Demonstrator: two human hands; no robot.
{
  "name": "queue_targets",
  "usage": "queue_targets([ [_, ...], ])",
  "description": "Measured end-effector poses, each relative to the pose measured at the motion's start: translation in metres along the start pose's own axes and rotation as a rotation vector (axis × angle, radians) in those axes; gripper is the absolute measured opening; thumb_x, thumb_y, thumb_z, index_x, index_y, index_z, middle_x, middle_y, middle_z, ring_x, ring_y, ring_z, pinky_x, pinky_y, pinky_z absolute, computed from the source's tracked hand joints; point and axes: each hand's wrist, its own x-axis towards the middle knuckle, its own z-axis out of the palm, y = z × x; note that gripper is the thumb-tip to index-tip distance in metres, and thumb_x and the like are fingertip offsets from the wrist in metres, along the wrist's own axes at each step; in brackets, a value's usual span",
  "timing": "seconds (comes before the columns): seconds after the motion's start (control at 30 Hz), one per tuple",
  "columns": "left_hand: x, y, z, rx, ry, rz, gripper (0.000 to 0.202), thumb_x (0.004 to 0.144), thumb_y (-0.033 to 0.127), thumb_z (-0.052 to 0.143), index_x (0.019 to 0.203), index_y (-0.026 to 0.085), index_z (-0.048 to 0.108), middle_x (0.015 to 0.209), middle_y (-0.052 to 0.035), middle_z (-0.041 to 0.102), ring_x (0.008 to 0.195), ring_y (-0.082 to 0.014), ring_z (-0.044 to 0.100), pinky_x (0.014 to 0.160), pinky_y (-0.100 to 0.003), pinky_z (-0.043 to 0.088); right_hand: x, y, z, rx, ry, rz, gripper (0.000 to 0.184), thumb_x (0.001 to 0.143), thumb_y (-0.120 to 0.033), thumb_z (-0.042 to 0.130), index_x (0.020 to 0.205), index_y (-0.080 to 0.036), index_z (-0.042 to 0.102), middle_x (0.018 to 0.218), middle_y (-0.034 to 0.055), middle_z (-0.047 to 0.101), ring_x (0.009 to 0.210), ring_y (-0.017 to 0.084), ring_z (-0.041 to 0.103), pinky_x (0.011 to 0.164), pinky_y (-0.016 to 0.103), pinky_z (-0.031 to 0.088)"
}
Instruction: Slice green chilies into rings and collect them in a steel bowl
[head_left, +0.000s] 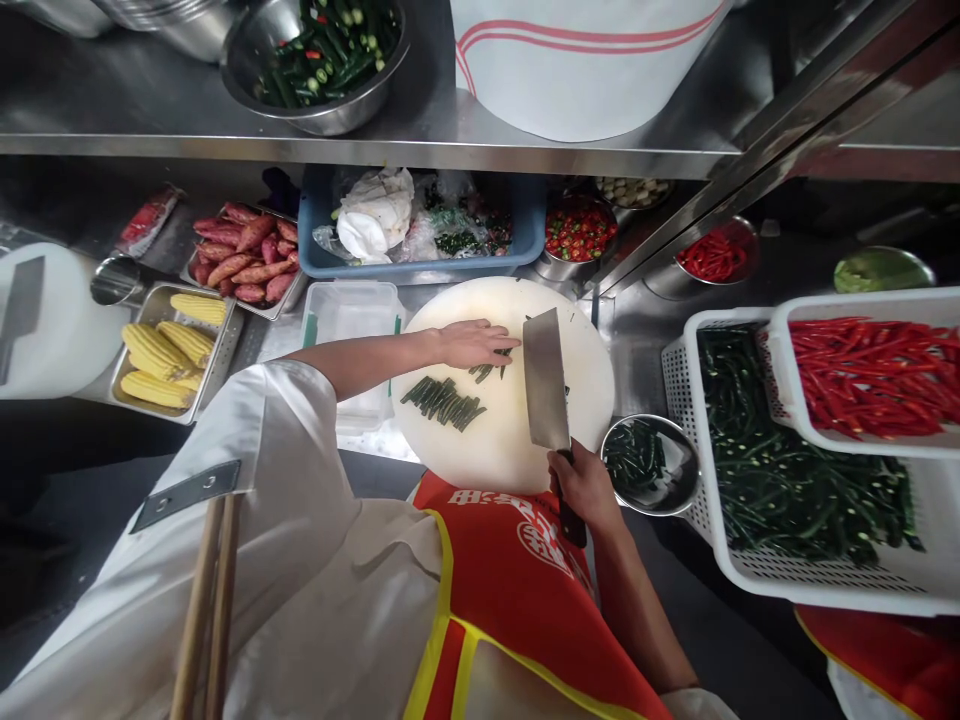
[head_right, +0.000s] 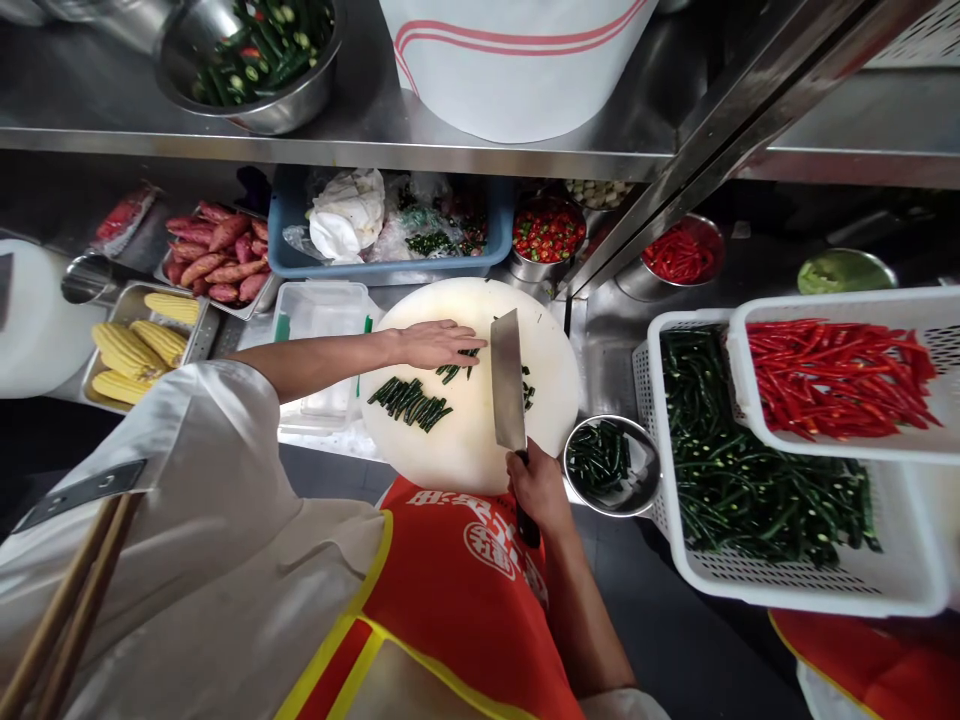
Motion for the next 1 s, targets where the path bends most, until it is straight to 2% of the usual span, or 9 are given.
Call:
queue_targets([
  [0.1,-0.009,0.001,0.003,0.096,-0.034,-0.004,0.054,0.073,0.008,0.057,0.121,0.029,0.065,0.145,-0.0048,0.053,0.133,-0.0262,0.045,0.106,-0.041,0.037,0.0,-0.003,0.0,-0.006,0.001,0.002,0.018,0.083,-0.037,0.046,0.071,-0.023,0.047,0.055,-0.0022,0.06,0.044,0.014,0.056,0.048,0.025,0.042],
  [0.27,-0.022,0.021,0.015,0.214,0.098,-0.327,0.058,0.074,0.012,0.056,0.132,0.014,0.056,0.138,-0.0165,0.055,0.127,-0.0333,0.047,0.104,-0.045,0.039,0.001,-0.003,0.002,-0.008,0.012,-0.007,0.018,0.083,-0.036,0.047,0.07,-0.023,0.047,0.053,-0.0032,0.059,0.044,0.014,0.056,0.047,0.025,0.041],
  [0.33,-0.025,0.023,0.016,0.185,0.119,-0.302,0.06,0.075,0.012,0.056,0.135,0.014,0.054,0.139,-0.0166,0.053,0.129,-0.0331,0.045,0.106,-0.045,0.038,0.001,-0.003,0.002,-0.012,0.011,-0.017,0.018,0.084,-0.036,0.047,0.071,-0.024,0.047,0.053,-0.0034,0.058,0.044,0.014,0.056,0.048,0.025,0.041],
  [0.4,-0.026,0.018,0.012,0.118,0.108,-0.164,0.06,0.075,0.014,0.06,0.135,0.017,0.054,0.142,-0.0147,0.052,0.133,-0.0316,0.043,0.111,-0.044,0.035,0.001,-0.003,0.002,-0.028,0.013,-0.025,0.018,0.084,-0.036,0.047,0.071,-0.024,0.046,0.053,-0.0035,0.058,0.044,0.014,0.056,0.048,0.025,0.041],
  [0.47,-0.026,0.009,0.007,0.038,0.081,-0.002,0.053,0.077,0.019,0.064,0.13,0.021,0.058,0.14,-0.0117,0.054,0.131,-0.0291,0.046,0.112,-0.044,0.034,0.001,-0.003,0.002,-0.046,0.016,-0.032,0.018,0.084,-0.037,0.047,0.071,-0.024,0.046,0.052,-0.0034,0.058,0.045,0.015,0.056,0.05,0.025,0.041],
  [0.53,-0.024,0.002,0.004,-0.015,0.07,0.073,0.04,0.081,0.027,0.066,0.121,0.025,0.064,0.133,-0.0094,0.06,0.124,-0.0271,0.052,0.108,-0.043,0.037,0.001,-0.004,0.002,-0.055,0.011,-0.027,0.019,0.084,-0.038,0.047,0.071,-0.024,0.046,0.052,-0.0034,0.058,0.046,0.015,0.057,0.05,0.025,0.041],
  [0.63,-0.019,0.001,0.008,-0.011,0.097,-0.019,0.029,0.086,0.033,0.062,0.113,0.024,0.067,0.125,-0.0094,0.063,0.115,-0.0265,0.057,0.1,-0.042,0.042,0.002,-0.005,0.003,-0.057,0.001,-0.015,0.018,0.085,-0.038,0.047,0.073,-0.024,0.047,0.052,-0.0035,0.058,0.046,0.016,0.058,0.05,0.026,0.041],
  [0.77,-0.016,0.01,0.022,0.018,0.156,-0.177,0.028,0.087,0.034,0.063,0.111,0.02,0.067,0.119,-0.0103,0.063,0.111,-0.0268,0.057,0.097,-0.04,0.044,0.003,-0.007,0.004,-0.15,0.017,-0.065,0.015,0.086,-0.034,0.045,0.076,-0.023,0.05,0.053,-0.0028,0.058,0.049,0.017,0.058,0.053,0.026,0.04],
  [1.0,-0.031,0.011,0.021,-0.069,0.279,-0.242,0.023,0.089,0.035,0.061,0.104,0.019,0.067,0.113,-0.0087,0.065,0.108,-0.0245,0.058,0.097,-0.039,0.045,-0.001,-0.015,0.004,-0.489,0.041,-0.262,0.03,0.09,-0.025,0.038,0.106,-0.018,0.062,0.075,0.0058,0.068,0.071,0.022,0.064,0.064,0.029,0.035],
])
